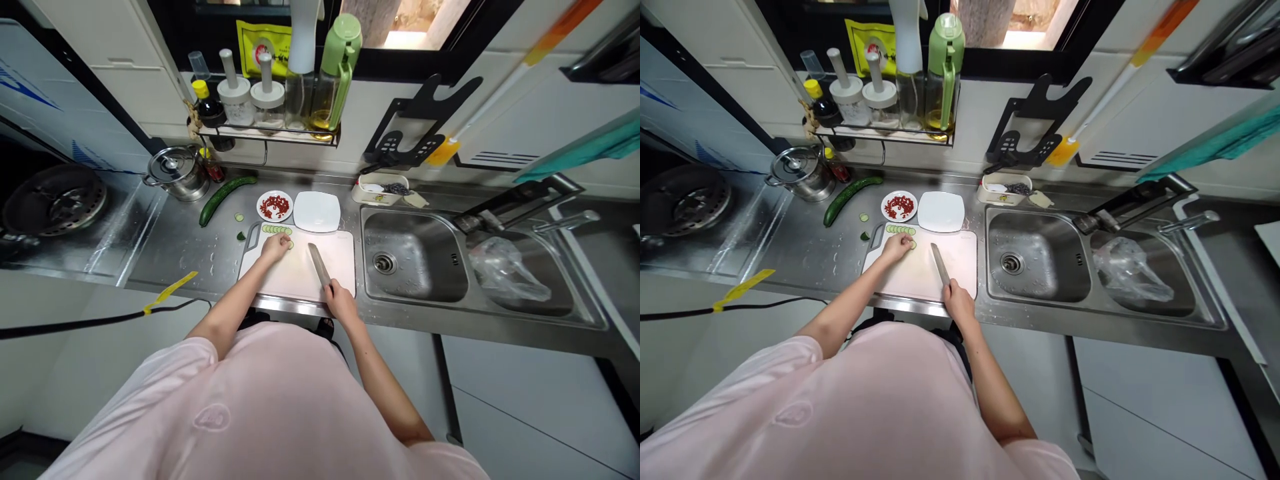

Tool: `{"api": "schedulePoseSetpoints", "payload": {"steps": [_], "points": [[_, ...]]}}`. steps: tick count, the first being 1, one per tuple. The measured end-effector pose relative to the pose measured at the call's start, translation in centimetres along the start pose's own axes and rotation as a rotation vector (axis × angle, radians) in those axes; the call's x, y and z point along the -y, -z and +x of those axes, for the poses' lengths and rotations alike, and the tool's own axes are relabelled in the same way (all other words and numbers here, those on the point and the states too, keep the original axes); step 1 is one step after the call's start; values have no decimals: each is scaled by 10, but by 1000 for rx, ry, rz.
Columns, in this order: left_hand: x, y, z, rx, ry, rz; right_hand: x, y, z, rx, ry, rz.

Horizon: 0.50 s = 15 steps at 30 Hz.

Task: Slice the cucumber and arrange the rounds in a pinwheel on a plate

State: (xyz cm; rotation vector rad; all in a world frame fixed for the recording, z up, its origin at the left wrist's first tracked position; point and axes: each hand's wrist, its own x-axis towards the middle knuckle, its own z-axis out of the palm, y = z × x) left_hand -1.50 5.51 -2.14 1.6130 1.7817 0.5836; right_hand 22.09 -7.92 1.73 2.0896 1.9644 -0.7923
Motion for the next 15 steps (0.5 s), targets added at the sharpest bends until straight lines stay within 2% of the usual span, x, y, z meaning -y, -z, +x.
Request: {"api": "schedulePoseSetpoints", "payload": {"steps": [7, 15], "points": [[24, 14, -30, 63, -19, 11, 4, 1, -2, 0, -10, -44], [30, 13, -40, -66, -138, 128, 12, 13, -2, 27, 86, -102]]}}
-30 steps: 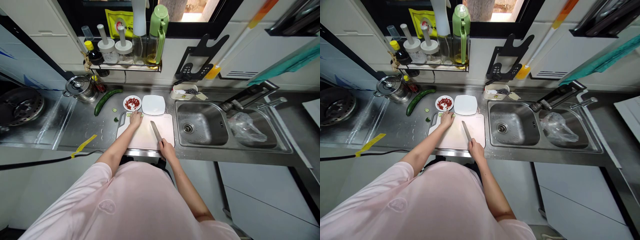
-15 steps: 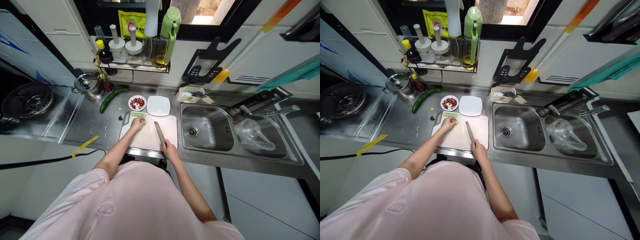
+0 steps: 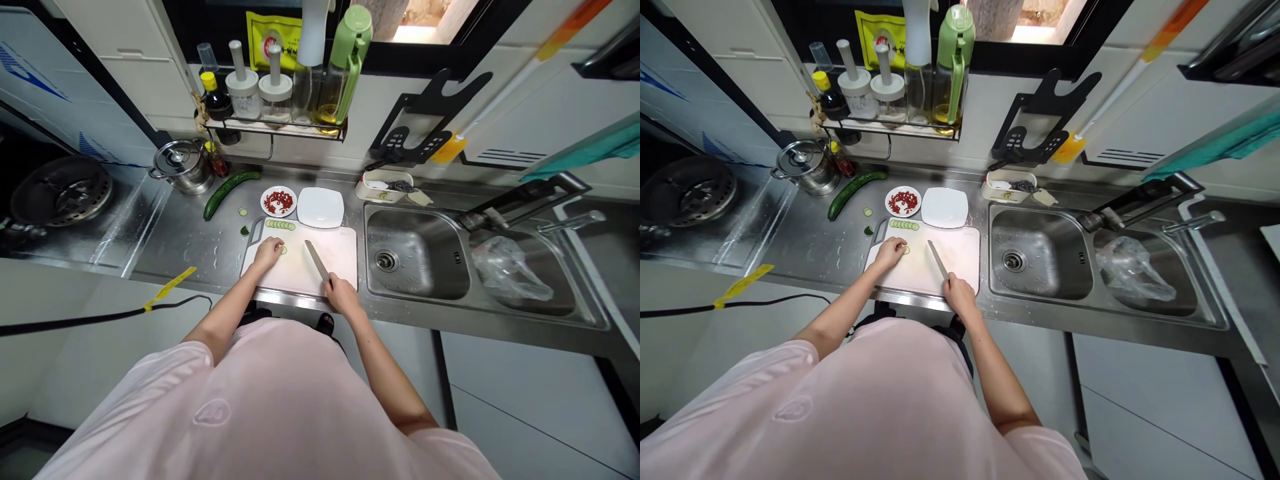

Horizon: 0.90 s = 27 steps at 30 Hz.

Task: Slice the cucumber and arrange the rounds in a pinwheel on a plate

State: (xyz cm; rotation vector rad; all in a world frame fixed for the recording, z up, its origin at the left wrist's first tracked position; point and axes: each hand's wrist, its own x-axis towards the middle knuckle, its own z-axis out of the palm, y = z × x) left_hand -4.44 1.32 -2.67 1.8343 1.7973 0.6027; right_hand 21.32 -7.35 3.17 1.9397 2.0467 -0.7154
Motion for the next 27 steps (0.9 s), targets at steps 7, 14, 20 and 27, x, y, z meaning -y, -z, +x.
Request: {"api": "schedulePoseSetpoints", "payload": {"steps": [7, 14, 20, 27], "points": [[18, -7, 8, -124, 119, -160, 15, -2, -10, 11, 111, -36], [19, -8, 11, -116, 129, -161, 27, 2, -10, 19, 160, -88], [19, -8, 8, -118, 115, -157, 33, 4, -8, 52, 152, -90], [19, -8, 8, -121, 104, -148, 34, 2, -4, 58, 166, -109]]}}
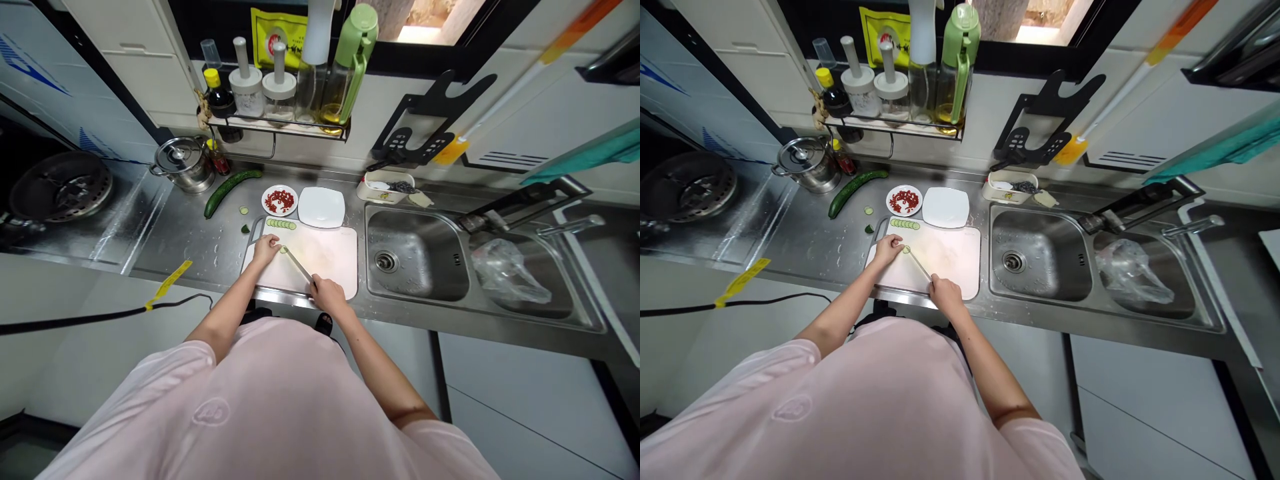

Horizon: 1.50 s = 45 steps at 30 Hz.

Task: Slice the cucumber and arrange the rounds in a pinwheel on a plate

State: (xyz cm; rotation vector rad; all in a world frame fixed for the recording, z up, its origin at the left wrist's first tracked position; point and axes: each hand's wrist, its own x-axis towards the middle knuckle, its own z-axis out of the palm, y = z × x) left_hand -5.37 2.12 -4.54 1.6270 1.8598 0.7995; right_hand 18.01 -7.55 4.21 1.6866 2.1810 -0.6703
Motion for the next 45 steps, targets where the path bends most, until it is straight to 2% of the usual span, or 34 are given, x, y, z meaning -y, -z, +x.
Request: {"api": "schedulePoseSetpoints", "payload": {"steps": [11, 29, 45], "points": [[1, -1, 1, 1, -7, -1, -4, 6, 4, 2, 11, -30], [4, -2, 1, 5, -8, -8, 1, 12, 8, 98, 31, -32], [2, -1, 3, 12, 1, -1, 0, 9, 20, 68, 69, -20]]}}
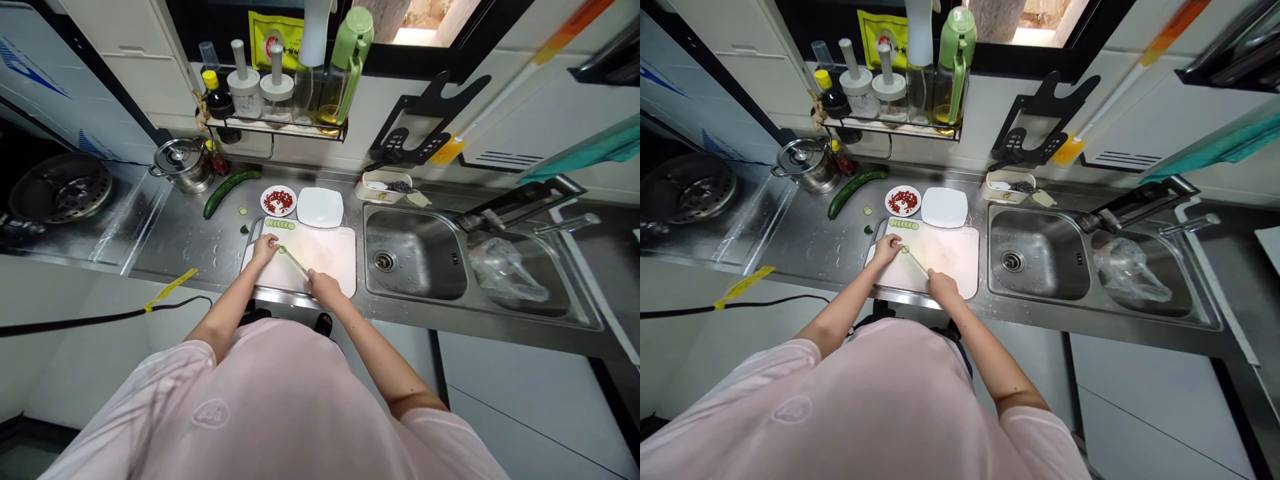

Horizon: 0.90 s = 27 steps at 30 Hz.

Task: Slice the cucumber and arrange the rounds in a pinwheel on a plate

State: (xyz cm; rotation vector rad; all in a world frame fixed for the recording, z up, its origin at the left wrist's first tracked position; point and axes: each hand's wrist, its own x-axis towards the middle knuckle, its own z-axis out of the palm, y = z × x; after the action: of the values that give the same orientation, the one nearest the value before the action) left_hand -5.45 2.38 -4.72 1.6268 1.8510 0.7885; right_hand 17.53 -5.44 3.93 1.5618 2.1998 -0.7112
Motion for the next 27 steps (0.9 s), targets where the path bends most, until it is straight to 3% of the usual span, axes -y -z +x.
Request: {"api": "schedulePoseSetpoints", "payload": {"steps": [27], "points": [[0, 0, 0, 7, -6, 26, 5, 16, -2, 65, -32, 15]]}}
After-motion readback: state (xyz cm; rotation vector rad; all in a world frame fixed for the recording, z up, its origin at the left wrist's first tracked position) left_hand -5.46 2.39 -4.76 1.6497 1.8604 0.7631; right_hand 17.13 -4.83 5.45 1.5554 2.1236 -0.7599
